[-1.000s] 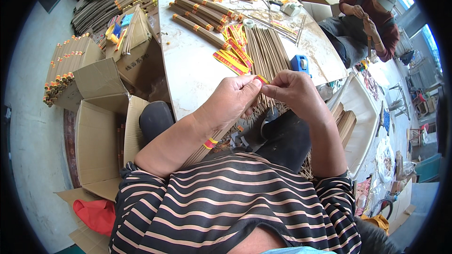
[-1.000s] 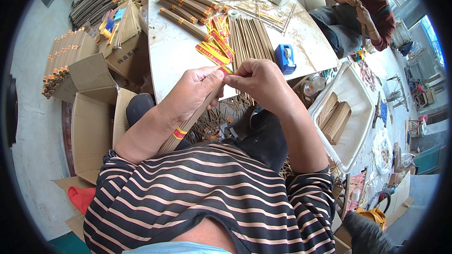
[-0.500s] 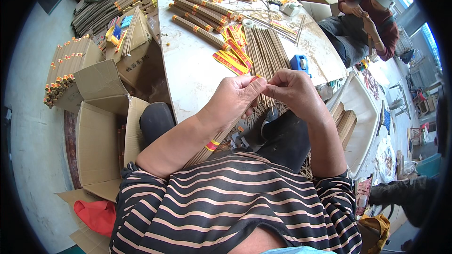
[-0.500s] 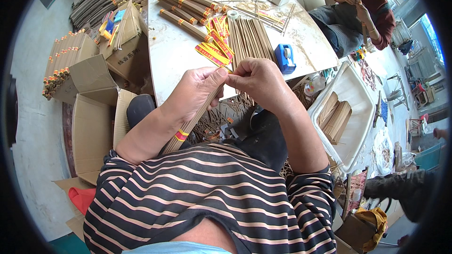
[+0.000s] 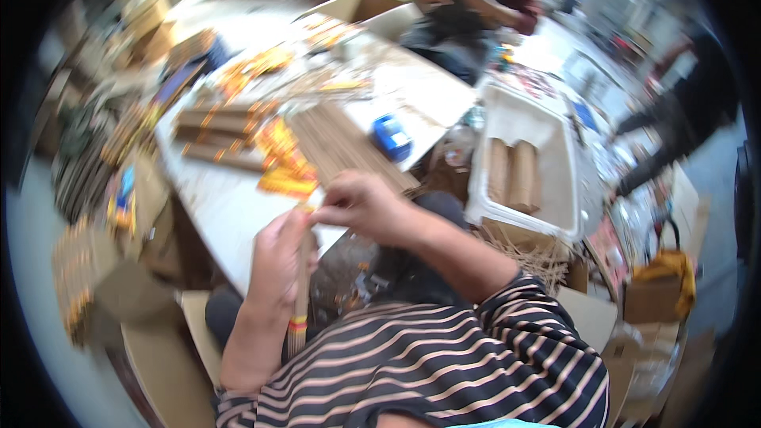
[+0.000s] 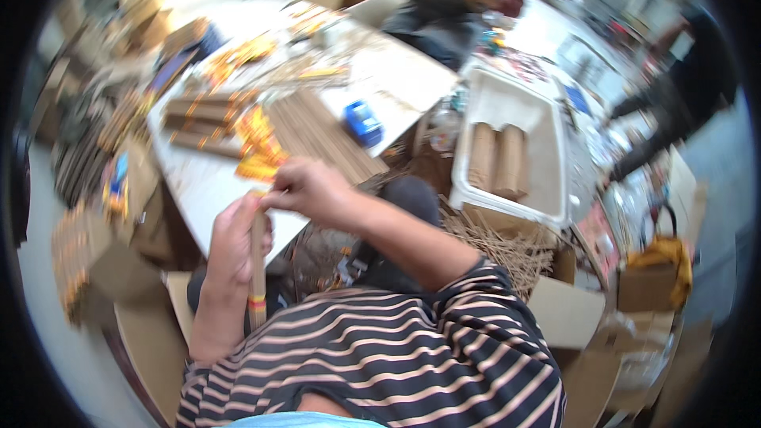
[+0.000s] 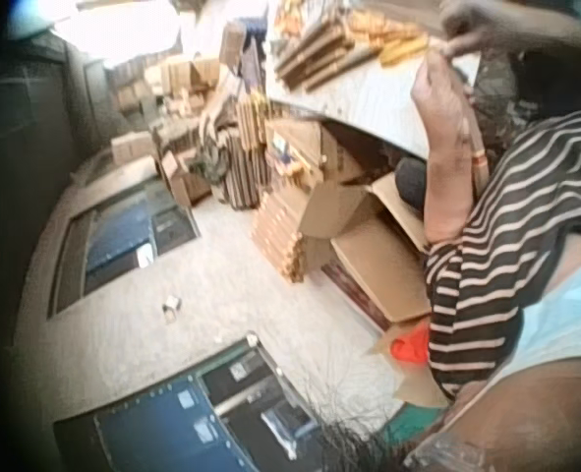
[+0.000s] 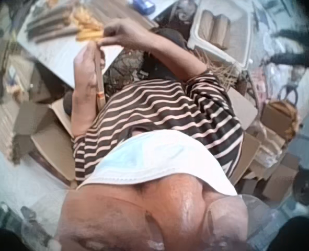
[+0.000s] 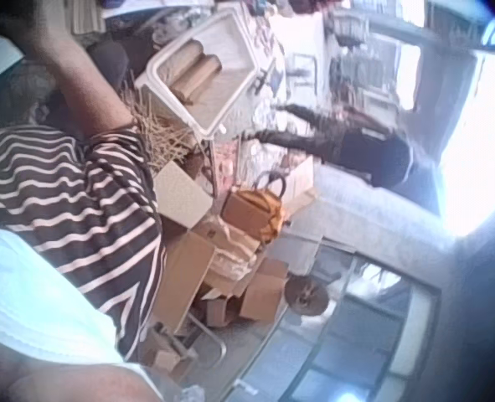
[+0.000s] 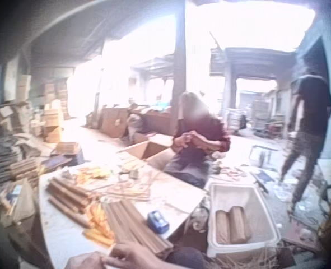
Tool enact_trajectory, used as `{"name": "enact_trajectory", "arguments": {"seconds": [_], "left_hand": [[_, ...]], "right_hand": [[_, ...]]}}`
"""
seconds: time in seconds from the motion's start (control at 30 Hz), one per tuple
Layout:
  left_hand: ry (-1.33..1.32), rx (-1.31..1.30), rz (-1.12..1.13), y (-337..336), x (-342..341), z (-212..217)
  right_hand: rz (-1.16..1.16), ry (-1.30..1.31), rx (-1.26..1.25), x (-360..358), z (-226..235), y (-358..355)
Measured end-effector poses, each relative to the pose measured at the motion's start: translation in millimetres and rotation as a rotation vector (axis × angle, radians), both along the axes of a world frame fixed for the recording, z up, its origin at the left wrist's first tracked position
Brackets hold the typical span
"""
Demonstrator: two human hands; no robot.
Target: The person gathers bundles of incense sticks, wraps them with a red and yellow paper band, and secures the band using a handheld tape dispenser. The person places the finished bundles into a cardboard box.
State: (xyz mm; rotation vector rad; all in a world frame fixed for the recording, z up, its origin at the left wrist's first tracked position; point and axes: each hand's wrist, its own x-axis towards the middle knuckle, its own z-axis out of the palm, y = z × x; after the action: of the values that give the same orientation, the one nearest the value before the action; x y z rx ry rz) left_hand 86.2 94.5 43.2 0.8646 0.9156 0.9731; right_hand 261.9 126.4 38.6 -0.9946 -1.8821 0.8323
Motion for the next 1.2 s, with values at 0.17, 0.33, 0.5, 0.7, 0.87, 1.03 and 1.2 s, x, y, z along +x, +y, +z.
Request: {"name": "enact_trajectory", "arguments": {"seconds": [0.17, 0.33, 0.5, 0.7, 0.87, 1.03, 1.2], "left_hand": [[0.065, 0.032, 0.054, 0.6, 2.4, -6.3], [0.054, 0.022, 0.034, 2.6, 11.0, -1.3], [0.08, -0.018, 0.024, 4.6, 3.1, -6.3], [-0.024, -0.055, -0.008, 1.9, -1.3, 1.1], [-0.057, -0.049, -0.027, 1.5, -8.9, -2.2], [-0.059, -0.027, -0.027, 3.8, -9.9, -4.8], [-0.095, -0.038, -0.037, 5.7, -9.7, -5.1]], "right_hand": [[0.014, 0.1, -0.397, -0.1, 8.0, -8.4], [0.01, 0.184, -0.46, 11.7, 0.4, -5.6], [-0.014, 0.167, -0.455, 5.5, 1.1, -8.5], [-0.146, 0.405, -0.561, 17.3, 1.3, -21.5], [-0.002, 0.413, -0.629, 6.7, -3.5, -23.7], [0.09, 0.437, -0.673, -2.6, 2.7, -23.8], [0.041, 0.437, -0.598, -5.0, -7.7, -19.9]]}}
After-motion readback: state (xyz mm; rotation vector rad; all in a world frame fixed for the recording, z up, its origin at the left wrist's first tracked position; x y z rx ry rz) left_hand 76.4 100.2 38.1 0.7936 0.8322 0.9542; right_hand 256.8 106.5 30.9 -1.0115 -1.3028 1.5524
